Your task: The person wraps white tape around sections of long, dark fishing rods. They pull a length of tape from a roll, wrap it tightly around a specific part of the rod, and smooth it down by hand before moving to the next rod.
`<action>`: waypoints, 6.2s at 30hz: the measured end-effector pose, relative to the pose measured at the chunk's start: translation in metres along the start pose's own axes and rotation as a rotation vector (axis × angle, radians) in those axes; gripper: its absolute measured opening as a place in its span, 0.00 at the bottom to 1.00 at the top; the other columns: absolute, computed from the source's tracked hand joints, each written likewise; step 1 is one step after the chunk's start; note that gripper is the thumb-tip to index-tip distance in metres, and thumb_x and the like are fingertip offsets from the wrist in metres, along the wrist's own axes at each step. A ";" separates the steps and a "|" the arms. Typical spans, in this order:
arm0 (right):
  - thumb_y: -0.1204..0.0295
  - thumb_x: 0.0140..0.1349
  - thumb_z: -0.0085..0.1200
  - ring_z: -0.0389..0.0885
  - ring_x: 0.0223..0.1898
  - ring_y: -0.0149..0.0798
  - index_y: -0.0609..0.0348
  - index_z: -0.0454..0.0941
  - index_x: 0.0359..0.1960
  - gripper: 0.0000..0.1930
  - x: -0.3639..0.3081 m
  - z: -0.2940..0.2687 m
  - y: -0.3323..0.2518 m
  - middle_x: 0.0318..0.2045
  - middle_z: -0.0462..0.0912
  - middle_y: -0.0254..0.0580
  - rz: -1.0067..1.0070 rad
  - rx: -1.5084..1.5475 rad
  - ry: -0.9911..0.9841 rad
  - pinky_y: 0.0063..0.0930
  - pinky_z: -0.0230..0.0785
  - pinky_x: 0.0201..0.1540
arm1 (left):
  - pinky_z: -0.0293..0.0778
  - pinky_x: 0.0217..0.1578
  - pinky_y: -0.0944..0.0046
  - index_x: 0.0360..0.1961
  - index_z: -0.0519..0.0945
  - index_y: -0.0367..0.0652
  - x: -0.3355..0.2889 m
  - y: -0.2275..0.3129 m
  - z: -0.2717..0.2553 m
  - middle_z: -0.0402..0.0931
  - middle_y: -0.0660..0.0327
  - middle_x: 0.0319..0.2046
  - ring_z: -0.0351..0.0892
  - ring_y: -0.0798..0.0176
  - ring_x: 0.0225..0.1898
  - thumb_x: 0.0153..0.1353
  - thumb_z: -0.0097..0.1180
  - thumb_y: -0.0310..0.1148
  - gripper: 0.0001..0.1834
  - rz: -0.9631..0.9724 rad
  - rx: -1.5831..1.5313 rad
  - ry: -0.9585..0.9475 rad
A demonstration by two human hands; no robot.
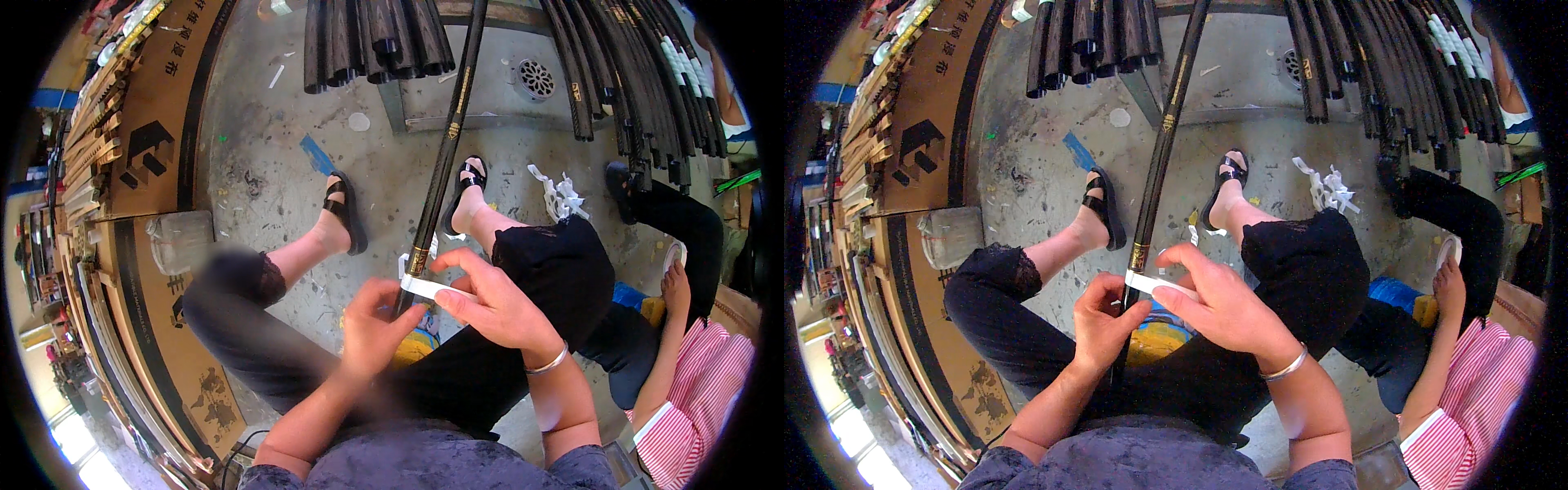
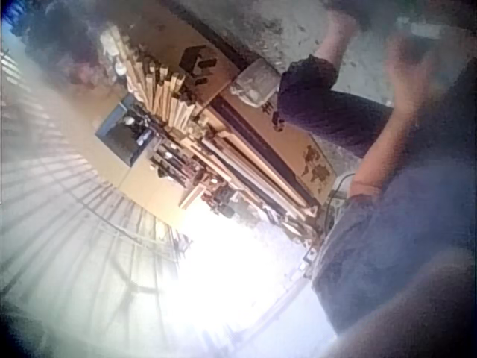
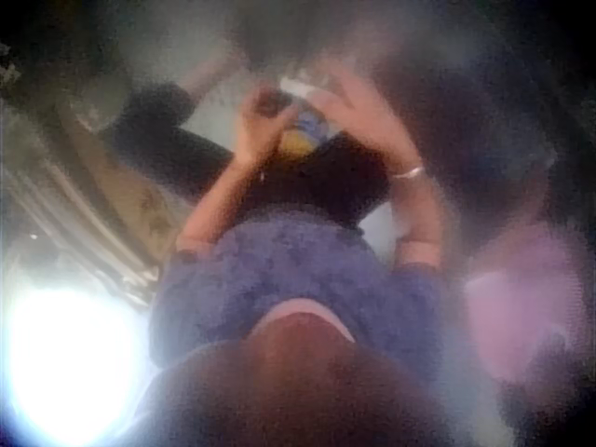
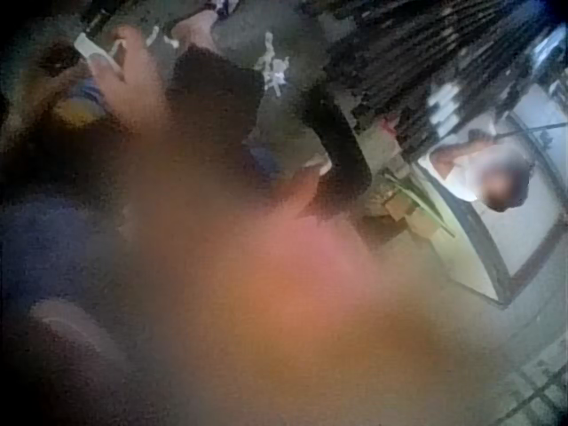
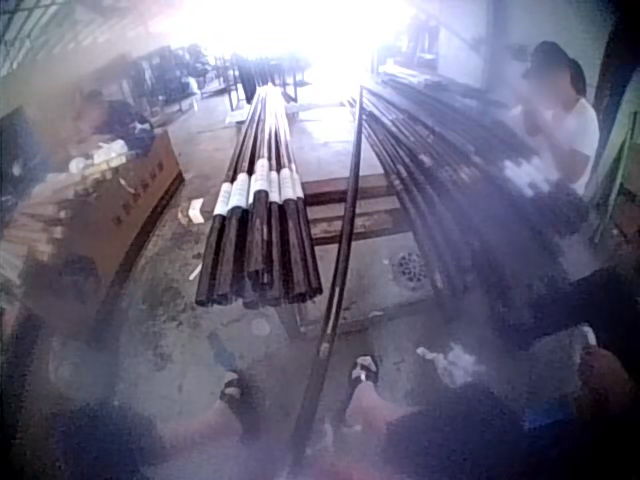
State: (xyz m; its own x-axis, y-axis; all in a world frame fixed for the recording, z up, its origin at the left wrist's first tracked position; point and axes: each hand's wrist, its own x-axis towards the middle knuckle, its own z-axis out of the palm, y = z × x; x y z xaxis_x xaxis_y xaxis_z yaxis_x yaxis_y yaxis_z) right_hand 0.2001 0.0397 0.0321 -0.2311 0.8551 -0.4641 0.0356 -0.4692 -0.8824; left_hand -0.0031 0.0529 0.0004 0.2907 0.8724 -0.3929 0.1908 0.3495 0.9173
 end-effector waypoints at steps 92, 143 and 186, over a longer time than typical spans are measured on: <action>0.64 0.67 0.53 0.74 0.23 0.31 0.63 0.68 0.49 0.17 0.005 0.000 0.000 0.21 0.79 0.43 -0.028 -0.026 0.039 0.29 0.66 0.29 | 0.76 0.22 0.65 0.49 0.62 0.40 -0.004 -0.004 -0.011 0.76 0.49 0.30 0.76 0.62 0.22 0.66 0.57 0.39 0.21 -0.020 -0.430 -0.199; 0.65 0.68 0.53 0.74 0.22 0.31 0.62 0.68 0.49 0.15 0.006 0.001 0.003 0.21 0.79 0.43 -0.009 0.017 0.061 0.29 0.67 0.27 | 0.68 0.42 0.69 0.43 0.79 0.35 0.006 -0.008 -0.008 0.73 0.62 0.38 0.73 0.68 0.40 0.48 0.70 0.19 0.19 0.097 -0.291 -0.090; 0.60 0.66 0.56 0.70 0.26 0.24 0.63 0.74 0.42 0.16 0.013 0.008 -0.005 0.24 0.75 0.33 -0.012 -0.040 0.062 0.22 0.64 0.27 | 0.78 0.27 0.64 0.47 0.69 0.38 -0.002 -0.001 -0.008 0.79 0.53 0.33 0.79 0.63 0.27 0.58 0.66 0.32 0.21 -0.019 -0.524 -0.112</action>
State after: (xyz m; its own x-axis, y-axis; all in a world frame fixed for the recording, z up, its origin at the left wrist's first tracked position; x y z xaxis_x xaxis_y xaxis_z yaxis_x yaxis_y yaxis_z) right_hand 0.1894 0.0517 0.0307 -0.1714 0.8731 -0.4564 0.0722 -0.4509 -0.8897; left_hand -0.0109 0.0533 0.0010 0.3955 0.8326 -0.3877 -0.2883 0.5134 0.8083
